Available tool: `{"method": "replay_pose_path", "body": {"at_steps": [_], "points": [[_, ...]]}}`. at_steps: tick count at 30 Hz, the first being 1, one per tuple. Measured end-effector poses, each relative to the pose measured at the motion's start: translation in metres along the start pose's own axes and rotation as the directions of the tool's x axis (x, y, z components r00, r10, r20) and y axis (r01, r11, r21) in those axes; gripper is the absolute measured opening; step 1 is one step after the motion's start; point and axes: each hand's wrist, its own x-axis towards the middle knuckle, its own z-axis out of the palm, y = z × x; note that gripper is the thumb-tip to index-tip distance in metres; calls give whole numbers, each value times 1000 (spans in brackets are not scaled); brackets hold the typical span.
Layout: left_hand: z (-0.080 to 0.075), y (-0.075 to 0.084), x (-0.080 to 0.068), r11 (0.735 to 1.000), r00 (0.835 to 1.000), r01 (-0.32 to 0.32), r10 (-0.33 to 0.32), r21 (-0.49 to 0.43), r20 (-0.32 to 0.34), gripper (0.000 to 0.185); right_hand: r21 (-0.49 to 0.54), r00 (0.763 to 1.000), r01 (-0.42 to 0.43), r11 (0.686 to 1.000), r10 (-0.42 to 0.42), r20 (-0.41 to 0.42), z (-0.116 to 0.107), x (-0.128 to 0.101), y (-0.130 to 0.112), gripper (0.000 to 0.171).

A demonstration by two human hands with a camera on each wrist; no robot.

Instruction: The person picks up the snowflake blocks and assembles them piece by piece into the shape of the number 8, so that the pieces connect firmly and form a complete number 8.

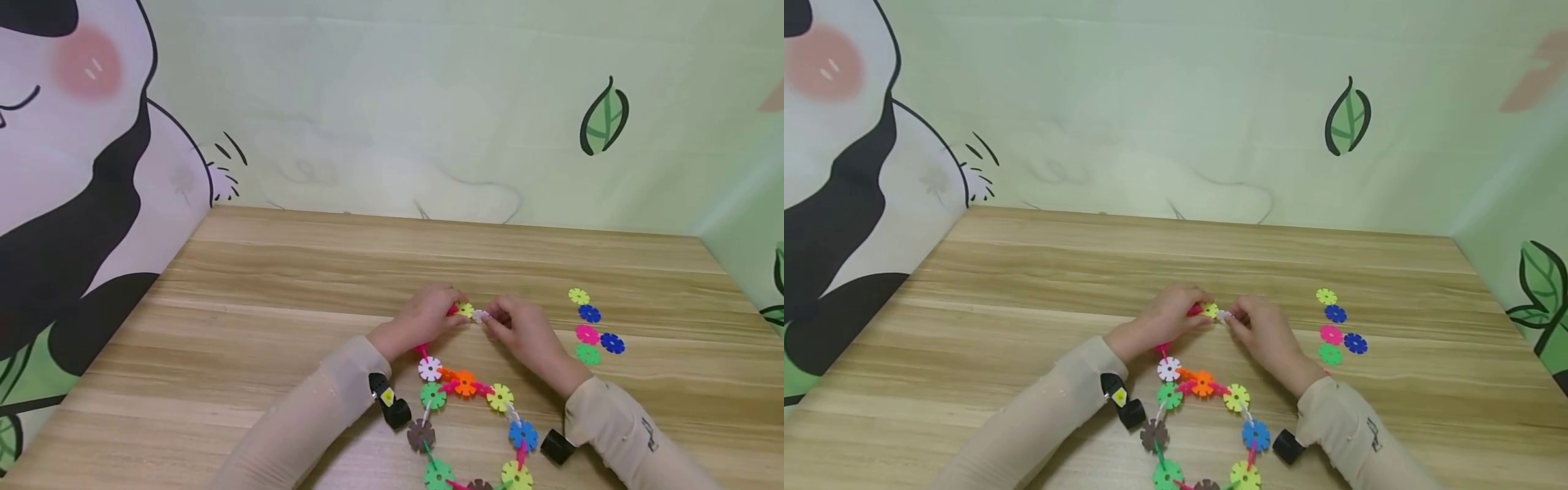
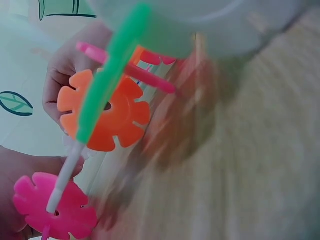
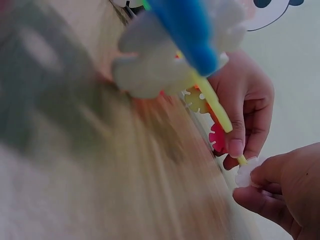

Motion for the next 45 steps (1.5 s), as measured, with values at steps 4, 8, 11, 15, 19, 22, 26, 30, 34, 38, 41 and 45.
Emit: {"method": "replay_pose_path", "body": {"at_steps": [4, 8, 11, 15, 19, 22, 26, 30, 34, 38, 41, 45], "points": [[2, 1, 1, 1000, 1000, -23, 23, 18, -2, 34, 5, 1000, -6, 1000, 6, -3, 0, -1, 0, 6], [1, 2, 0, 1000, 1000, -27, 27, 13, -3, 34, 56, 1000, -26, 998, 26, -11, 2, -1, -2, 5], [0, 3, 0, 1000, 1000, -7, 7, 0, 0, 34, 131, 998, -64, 989, 65, -4, 5, -1, -3, 5], [0, 4, 1, 1000, 1000, 17, -17, 9, 1, 34, 222, 991, -130, 966, 129, 16, 9, -1, -4, 5], [0, 5, 1, 999, 1000, 27, -27, 20, -1, 35, 263, 984, -180, 948, 178, 32, 11, 1, -3, 6], [1, 5, 1, 999, 1000, 27, -27, 29, -3, 34, 280, 983, -184, 942, 180, 38, 11, 2, -3, 6], [1, 7, -1, 999, 1000, 21, -21, 46, -2, 34, 306, 984, -176, 936, 168, 50, 11, 3, -2, 5], [0, 7, -2, 999, 999, 39, -39, 23, 8, 35, 299, 984, -176, 938, 161, 74, 10, 4, -1, 6], [-3, 7, -3, 998, 998, 56, -56, 15, 18, 34, 245, 983, -168, 955, 145, 110, 8, 5, 0, 10], [-5, 6, -4, 997, 998, 57, -58, 42, 23, 33, 175, 980, -149, 973, 122, 158, 0, 6, 3, 17], [-6, 5, -4, 997, 998, 47, -49, 59, 33, 35, 145, 974, -134, 980, 103, 202, -9, 7, 3, 21], [-6, 5, -3, 998, 1000, -21, 20, 55, 21, 36, 127, 966, -120, 985, 87, 245, -26, 8, 3, 22]]}}
